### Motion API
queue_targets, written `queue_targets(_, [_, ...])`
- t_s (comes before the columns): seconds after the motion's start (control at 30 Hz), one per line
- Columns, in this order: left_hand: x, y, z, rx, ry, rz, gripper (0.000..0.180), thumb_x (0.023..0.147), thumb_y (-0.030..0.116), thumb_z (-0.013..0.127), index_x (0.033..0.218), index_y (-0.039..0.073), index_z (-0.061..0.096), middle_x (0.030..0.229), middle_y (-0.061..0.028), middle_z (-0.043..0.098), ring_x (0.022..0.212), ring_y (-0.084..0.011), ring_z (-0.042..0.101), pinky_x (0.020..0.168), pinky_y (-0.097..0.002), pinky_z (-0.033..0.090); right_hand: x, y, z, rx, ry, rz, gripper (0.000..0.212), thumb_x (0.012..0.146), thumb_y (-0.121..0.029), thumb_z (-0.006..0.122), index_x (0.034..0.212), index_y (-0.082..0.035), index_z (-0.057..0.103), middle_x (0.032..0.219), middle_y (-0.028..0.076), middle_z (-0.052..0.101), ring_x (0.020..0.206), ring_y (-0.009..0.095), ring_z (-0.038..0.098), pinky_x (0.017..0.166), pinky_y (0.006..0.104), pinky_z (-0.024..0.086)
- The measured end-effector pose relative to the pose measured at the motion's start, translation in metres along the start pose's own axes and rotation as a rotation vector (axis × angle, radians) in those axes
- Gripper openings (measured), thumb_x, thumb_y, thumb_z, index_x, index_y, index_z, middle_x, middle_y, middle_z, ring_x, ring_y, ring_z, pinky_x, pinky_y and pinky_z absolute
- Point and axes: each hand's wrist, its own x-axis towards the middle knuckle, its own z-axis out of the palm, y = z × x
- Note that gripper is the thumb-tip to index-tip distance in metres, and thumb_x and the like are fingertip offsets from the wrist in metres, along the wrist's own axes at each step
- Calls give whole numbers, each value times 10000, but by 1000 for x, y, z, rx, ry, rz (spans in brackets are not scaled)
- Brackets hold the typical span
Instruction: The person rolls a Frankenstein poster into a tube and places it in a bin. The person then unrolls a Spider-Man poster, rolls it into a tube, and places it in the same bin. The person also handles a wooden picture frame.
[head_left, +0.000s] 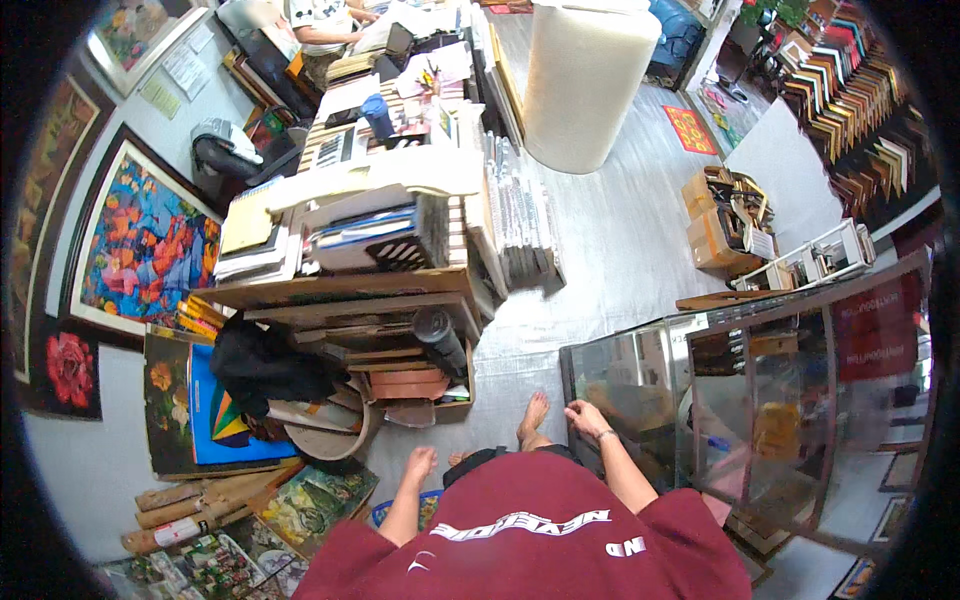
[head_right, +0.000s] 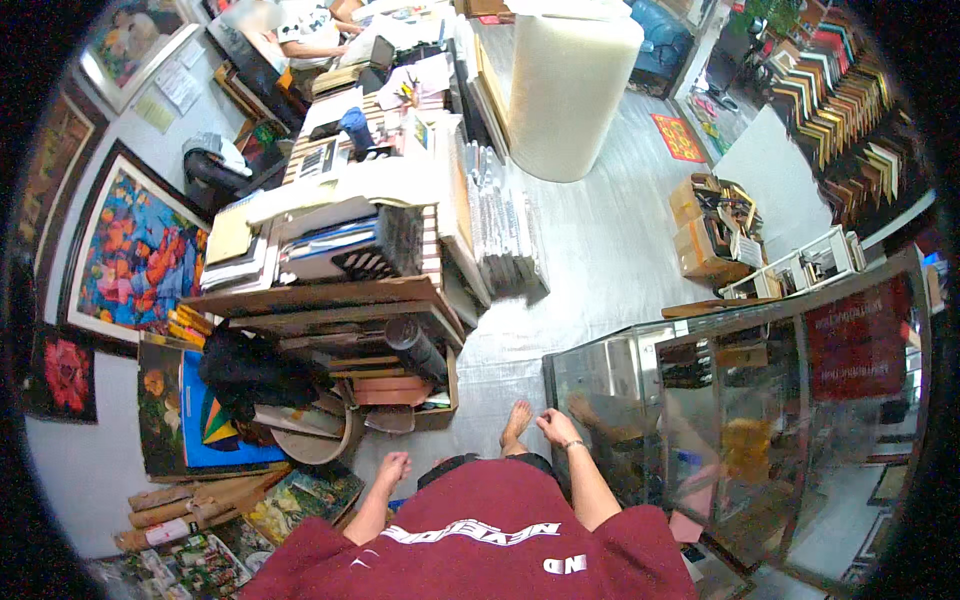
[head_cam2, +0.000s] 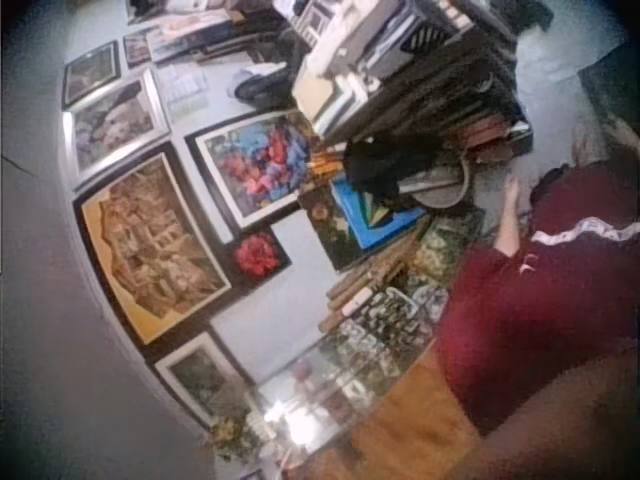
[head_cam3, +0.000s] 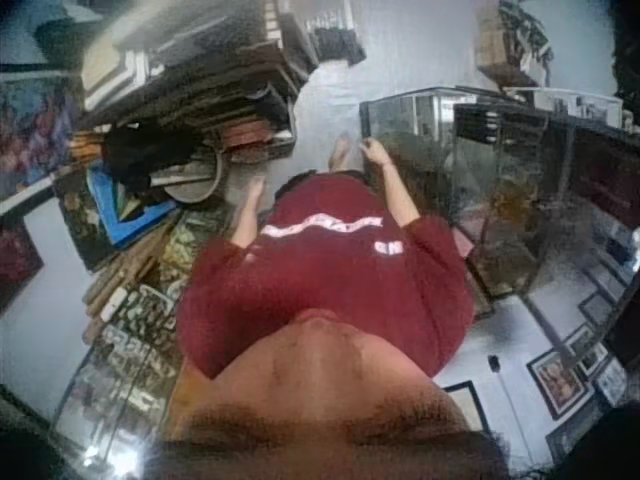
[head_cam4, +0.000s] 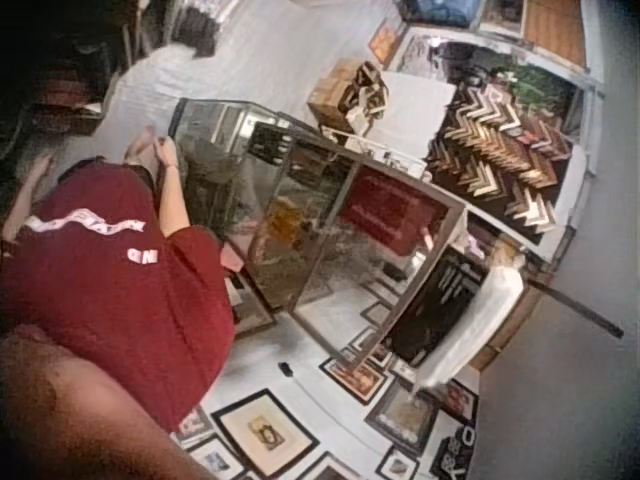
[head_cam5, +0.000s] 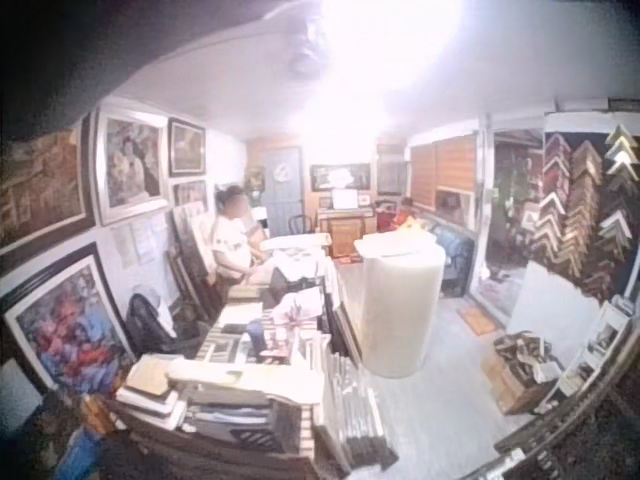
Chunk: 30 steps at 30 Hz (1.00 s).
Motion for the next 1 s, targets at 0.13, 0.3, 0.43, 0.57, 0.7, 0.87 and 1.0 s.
queue_targets(0.13, [-1, 134, 91, 51, -186, 282, 349, 1002, 316, 596, 1223, 45, 604, 1088, -86, 703, 922, -176, 669, 778, -315, 528, 66, -39, -52, 24, 117, -159, 491, 906, -415, 654, 1206, -27, 659, 1089, 207, 715, 1052, 339, 680, 909, 404, 529])
queue_targets(0.3, [14, 244, 198, 267, -363, 572, 374, 995, 339, 616, 1215, 36, 620, 1029, -92, 710, 915, -176, 672, 819, -322, 536, 155, -129, -111, 263, 155, -171, 432, 927, -381, 656, 1160, -17, 659, 943, 163, 715, 826, 255, 696, 750, 376, 549])
queue_targets(0.43, [22, 324, 272, 573, -555, 639, 428, 977, 372, 612, 1208, 12, 634, 1075, -163, 706, 1007, -272, 682, 876, -386, 530, 220, -171, -158, 649, 238, -141, 363, 956, -344, 651, 1134, -28, 636, 911, 93, 697, 710, 188, 672, 611, 321, 533])
queue_targets(0.57, [54, 390, 312, 888, -645, 681, 459, 962, 402, 596, 1199, 11, 638, 1062, -218, 713, 1050, -349, 671, 894, -418, 520, 242, -195, -217, 858, 263, 52, 316, 962, -332, 639, 1113, -57, 610, 909, 76, 678, 688, 150, 658, 542, 290, 487])
queue_targets(0.7, [69, 461, 326, 1012, -663, 815, 485, 936, 451, 601, 1167, 29, 662, 1071, -224, 713, 1035, -377, 673, 890, -442, 521, 271, -163, -270, 1096, 466, 188, 270, 977, -318, 619, 1067, -64, 609, 870, 63, 663, 639, 133, 635, 514, 264, 466])
queue_targets(0.87, [148, 534, 339, 1145, -544, 801, 506, 882, 497, 632, 1149, 70, 681, 1086, -234, 703, 1033, -406, 666, 879, -470, 524, 284, -188, -353, 1186, 788, 97, 221, 1013, -259, 577, 925, -57, 600, 739, 21, 597, 573, 111, 586, 479, 234, 434])
queue_targets(1.0, [148, 600, 366, 1099, -489, 804, 479, 893, 470, 627, 1110, 45, 670, 1061, -237, 703, 1007, -410, 670, 867, -469, 525, 217, -271, -463, 1121, 916, -478, 171, 1016, -195, 556, 969, -37, 600, 742, 10, 554, 599, 85, 513, 566, 240, 440])
